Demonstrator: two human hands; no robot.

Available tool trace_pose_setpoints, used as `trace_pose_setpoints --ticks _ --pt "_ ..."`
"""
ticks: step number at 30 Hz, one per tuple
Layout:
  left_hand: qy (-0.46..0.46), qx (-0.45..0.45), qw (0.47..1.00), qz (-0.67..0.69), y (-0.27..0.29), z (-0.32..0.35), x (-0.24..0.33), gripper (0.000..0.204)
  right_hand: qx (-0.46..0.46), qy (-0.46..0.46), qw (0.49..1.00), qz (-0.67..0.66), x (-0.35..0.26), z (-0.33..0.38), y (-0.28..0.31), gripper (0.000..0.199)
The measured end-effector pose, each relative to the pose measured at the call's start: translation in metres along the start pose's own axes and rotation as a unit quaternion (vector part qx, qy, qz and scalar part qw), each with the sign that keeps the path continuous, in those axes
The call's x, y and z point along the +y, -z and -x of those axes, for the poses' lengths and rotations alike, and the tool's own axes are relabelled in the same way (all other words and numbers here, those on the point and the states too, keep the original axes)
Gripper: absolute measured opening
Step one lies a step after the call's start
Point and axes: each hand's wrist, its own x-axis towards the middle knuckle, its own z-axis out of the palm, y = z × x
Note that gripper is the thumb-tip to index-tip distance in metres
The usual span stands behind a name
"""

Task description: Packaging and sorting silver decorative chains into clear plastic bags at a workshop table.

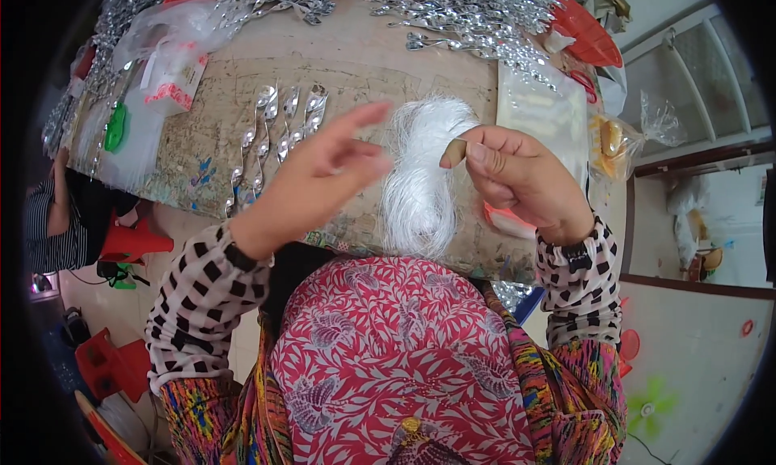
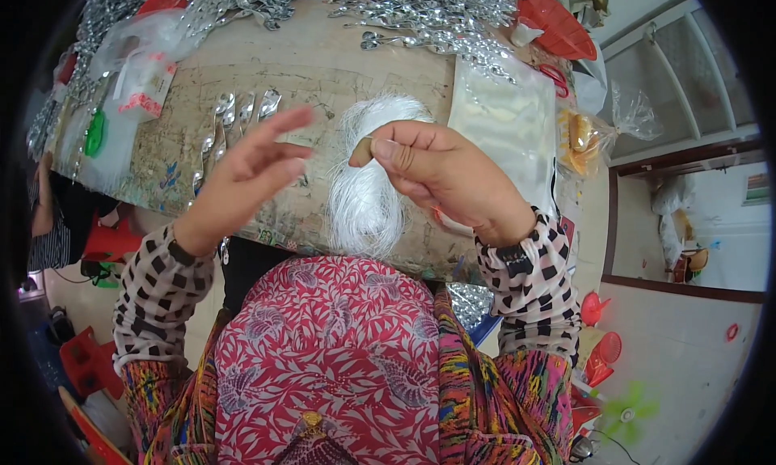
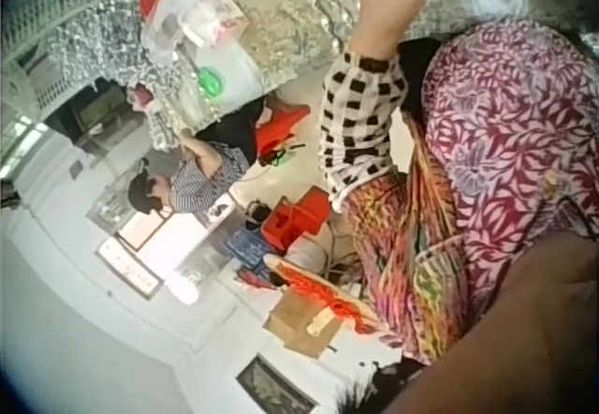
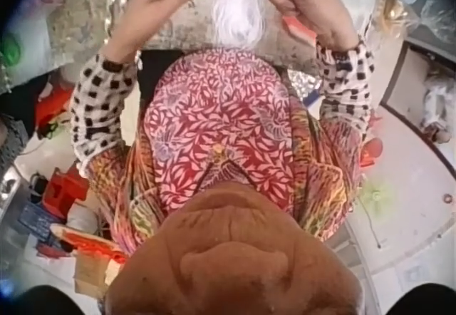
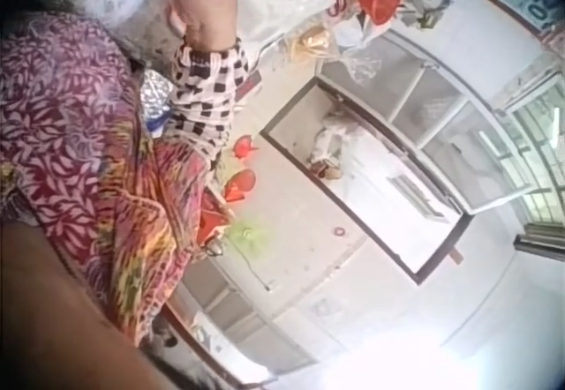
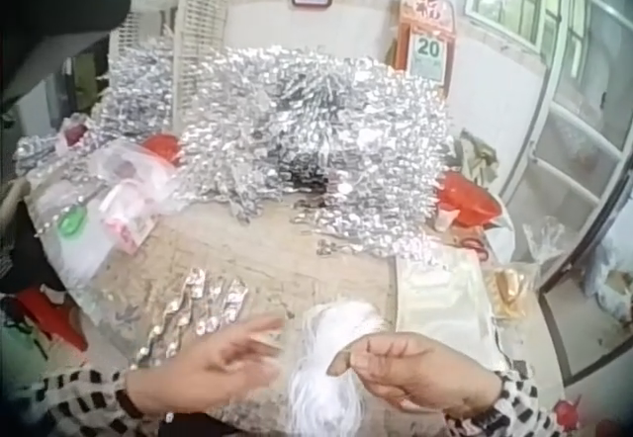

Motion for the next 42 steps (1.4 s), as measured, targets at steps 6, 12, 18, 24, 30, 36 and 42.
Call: trace_pose_setpoints --ticks 6,12,18,24,30,36,42 --pt "0.044 -0.097 0.982 0.157 -0.025 -0.008 0.011 0.031 -0.026 -0.002 0.997 0.075 0.007 -0.005 -0.009 0.026" --pt "0.014 -0.065 0.997 0.034 -0.017 -0.012 0.0 0.014 -0.032 -0.009 0.994 0.101 0.019 -0.011 -0.007 0.025" --pt "-0.021 -0.049 0.998 -0.024 -0.027 -0.013 0.002 0.012 0.026 0.045 0.997 0.065 0.036 -0.004 -0.001 0.018" --pt "0.008 -0.079 0.986 -0.147 -0.052 -0.028 0.013 0.009 0.093 0.075 0.99 0.08 0.062 0.014 0.024 0.015" --pt "0.028 -0.08 0.989 -0.125 -0.056 -0.053 0.008 0.009 0.134 0.048 0.99 0.016 0.049 0.035 0.052 0.013" --pt "0.036 -0.054 0.993 -0.096 -0.049 -0.07 -0.022 0.017 0.178 0.079 0.981 -0.017 0.05 0.047 0.066 0.013" --pt "0.007 -0.007 0.961 -0.276 -0.017 -0.136 -0.034 0.022 0.241 0.111 0.963 -0.047 0.074 0.034 0.09 0.013"
